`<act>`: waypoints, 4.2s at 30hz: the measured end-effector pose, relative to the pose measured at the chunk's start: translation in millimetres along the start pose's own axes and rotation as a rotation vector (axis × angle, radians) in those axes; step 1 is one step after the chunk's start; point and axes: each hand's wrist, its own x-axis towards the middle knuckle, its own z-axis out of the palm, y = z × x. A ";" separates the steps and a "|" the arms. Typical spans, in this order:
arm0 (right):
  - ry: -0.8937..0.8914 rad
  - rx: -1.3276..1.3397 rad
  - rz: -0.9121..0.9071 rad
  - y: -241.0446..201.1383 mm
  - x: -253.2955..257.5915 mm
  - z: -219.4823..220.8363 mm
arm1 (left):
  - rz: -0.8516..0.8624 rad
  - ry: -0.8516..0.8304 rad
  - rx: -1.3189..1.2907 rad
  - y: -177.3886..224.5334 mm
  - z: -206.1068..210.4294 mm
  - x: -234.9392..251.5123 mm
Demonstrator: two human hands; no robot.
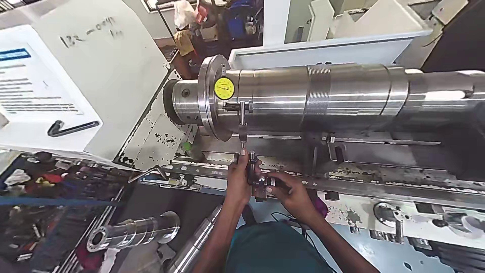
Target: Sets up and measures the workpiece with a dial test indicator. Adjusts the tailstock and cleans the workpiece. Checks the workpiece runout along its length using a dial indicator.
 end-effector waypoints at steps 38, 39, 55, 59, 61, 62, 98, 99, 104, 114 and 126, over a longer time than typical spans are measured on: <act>0.066 -0.033 -0.069 -12.4 -7.5 6.7 | -0.262 0.004 -0.116 -0.8 -11.7 4.1; 0.065 -0.038 -0.064 -12.3 -7.8 6.9 | -0.263 -0.001 -0.115 -1.1 -11.9 4.6; 0.077 -0.112 -0.026 -17.5 -9.4 8.1 | -0.285 0.015 -0.088 -4.2 -14.7 6.5; 0.051 -0.113 -0.005 -15.9 -8.8 5.9 | -0.273 -0.012 -0.122 -9.0 -17.3 8.3; 0.000 -0.127 -0.006 -17.5 -4.4 -0.1 | -0.265 -0.023 -0.130 -10.4 -18.0 8.8; -0.031 -0.160 0.006 -20.2 -0.6 -4.4 | -0.259 -0.021 -0.131 -10.8 -17.5 8.8; 0.277 0.059 0.315 -153.2 265.3 0.0 | -0.238 -0.004 -0.172 -6.2 -8.6 3.5; 0.300 0.079 0.266 -152.0 260.3 -2.6 | -0.241 -0.004 -0.180 -6.1 -8.8 3.1; 0.243 -0.005 0.113 -139.1 189.9 -16.3 | -0.243 0.006 -0.167 -4.6 -9.5 2.1; -0.332 -0.019 0.285 -36.8 45.4 -35.2 | -0.213 0.031 -0.086 -5.9 -8.1 1.7; -0.020 0.110 0.127 -22.1 7.5 -9.9 | -0.217 0.025 -0.072 -6.1 -7.8 2.4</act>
